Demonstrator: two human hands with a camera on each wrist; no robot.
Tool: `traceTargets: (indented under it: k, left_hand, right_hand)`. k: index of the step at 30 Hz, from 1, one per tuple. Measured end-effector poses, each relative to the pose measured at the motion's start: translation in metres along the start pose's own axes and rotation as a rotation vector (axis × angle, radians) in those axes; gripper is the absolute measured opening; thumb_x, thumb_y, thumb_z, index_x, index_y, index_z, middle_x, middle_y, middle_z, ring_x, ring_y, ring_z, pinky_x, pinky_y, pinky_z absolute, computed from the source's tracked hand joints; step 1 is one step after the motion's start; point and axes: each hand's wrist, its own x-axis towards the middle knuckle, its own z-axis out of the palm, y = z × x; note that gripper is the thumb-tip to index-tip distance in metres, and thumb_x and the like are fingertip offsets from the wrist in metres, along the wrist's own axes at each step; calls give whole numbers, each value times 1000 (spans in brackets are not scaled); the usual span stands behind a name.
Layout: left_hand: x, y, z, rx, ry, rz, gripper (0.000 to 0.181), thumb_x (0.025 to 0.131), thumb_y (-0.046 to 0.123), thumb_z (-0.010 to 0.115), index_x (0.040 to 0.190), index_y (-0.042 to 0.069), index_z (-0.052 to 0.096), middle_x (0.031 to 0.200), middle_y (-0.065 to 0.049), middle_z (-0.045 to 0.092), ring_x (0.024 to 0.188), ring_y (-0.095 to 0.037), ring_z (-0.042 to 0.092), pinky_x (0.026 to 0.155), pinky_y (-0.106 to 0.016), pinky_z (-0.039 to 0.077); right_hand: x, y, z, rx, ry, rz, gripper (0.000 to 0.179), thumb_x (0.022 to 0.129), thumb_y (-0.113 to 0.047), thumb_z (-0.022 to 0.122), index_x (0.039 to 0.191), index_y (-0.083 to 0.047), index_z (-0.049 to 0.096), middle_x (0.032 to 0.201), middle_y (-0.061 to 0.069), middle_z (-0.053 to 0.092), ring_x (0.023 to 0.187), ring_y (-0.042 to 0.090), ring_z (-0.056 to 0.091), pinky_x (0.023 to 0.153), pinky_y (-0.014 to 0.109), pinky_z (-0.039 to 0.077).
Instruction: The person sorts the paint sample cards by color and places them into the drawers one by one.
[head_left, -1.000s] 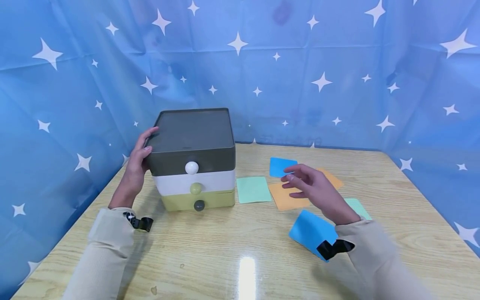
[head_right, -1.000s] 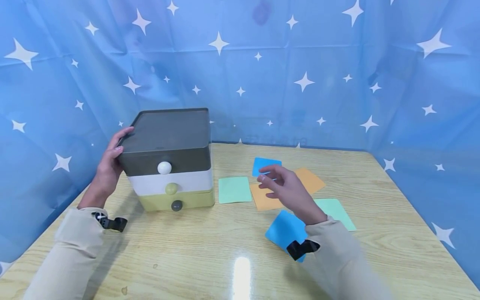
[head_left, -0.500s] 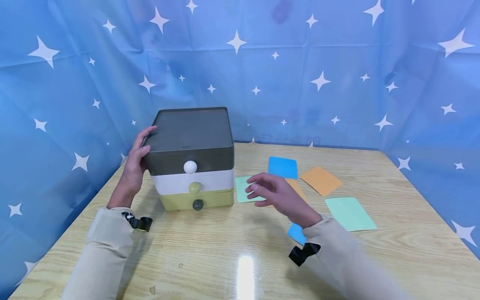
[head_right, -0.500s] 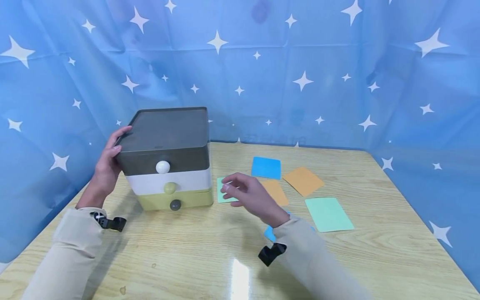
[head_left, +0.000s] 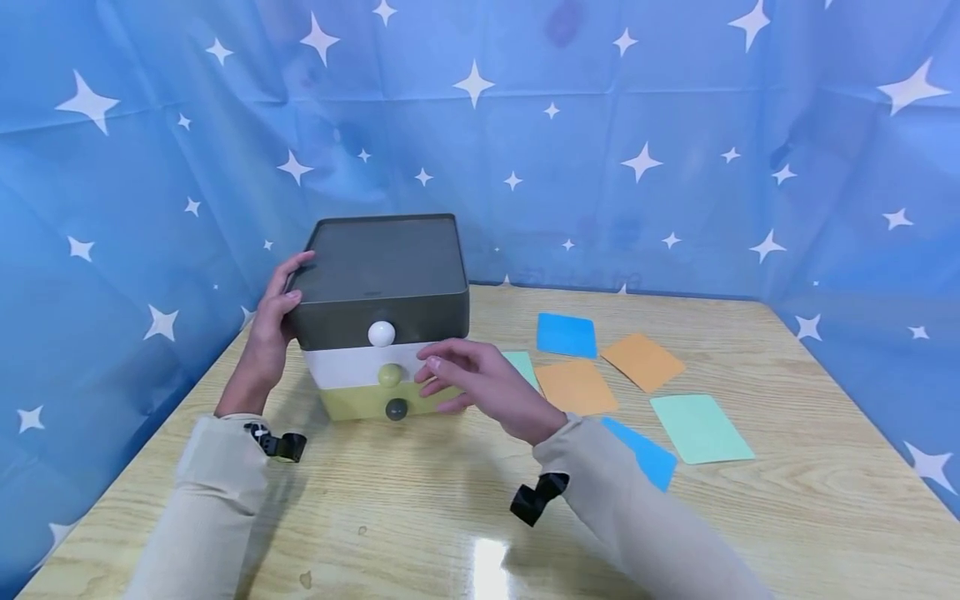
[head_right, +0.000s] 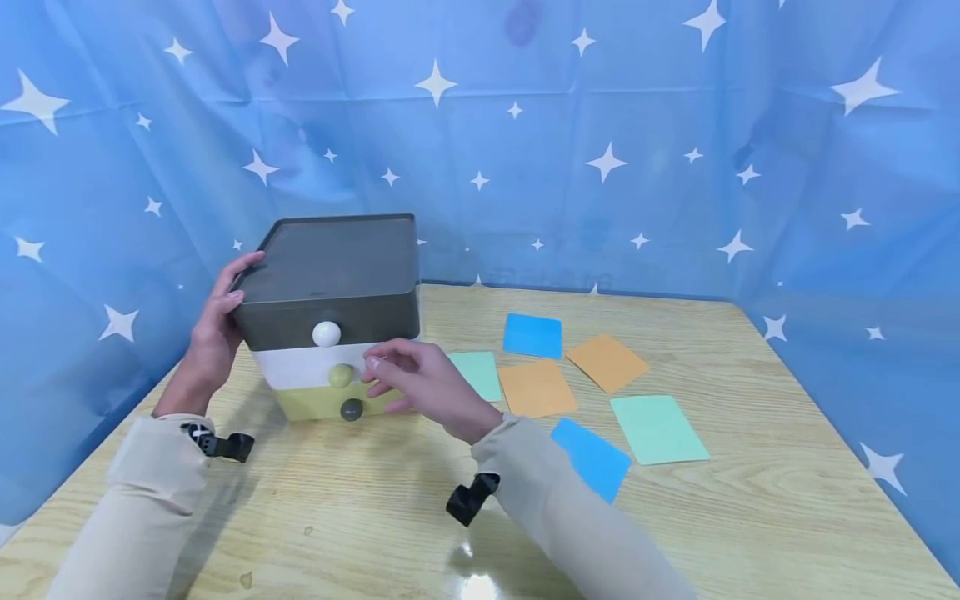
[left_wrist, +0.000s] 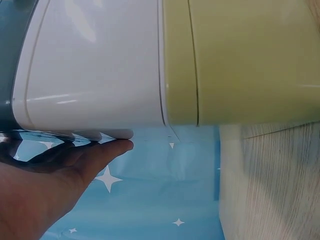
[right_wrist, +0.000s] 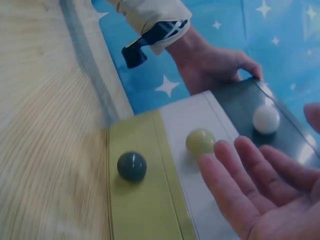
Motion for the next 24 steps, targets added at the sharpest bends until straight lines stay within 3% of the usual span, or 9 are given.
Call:
traceTargets:
  k: [3,9,16,24]
  left_hand:
    - [0,0,-1,4,0,1,55,102,36,27,157,30,29,167,-3,12,143,-28,24,109,-53,22]
    - [1,-1,-1,-18,0,2,54,102,35,28,157,29,31,167,-4,13,140,-26,26,102,-38,27]
    - [0,-2,0,-17,8,10,53,102,37,28,154,28,35,165,-6,15,136,-27,29,101,-39,27]
    - [-1,-1,0,-5,11,3,52,103,37,29,153,28,36,165,-6,15,137,-28,29,102,-42,27]
  right_hand:
    - [7,-3,6,30,17,15,38,104,-25,52,138,-7,56,128,19,65,107,21,70,90,45,58]
    - [21,-8,18,84,49,52,37,103,-30,55,131,-7,62,123,18,70,99,18,72,85,41,60]
    - [35,-17,33,154,71,55,38,102,-34,56,125,-6,67,114,16,74,89,14,74,78,37,61]
    - [46,-19,48,206,230,101,38,96,-40,65,109,-6,75,98,13,78,78,14,76,68,33,60]
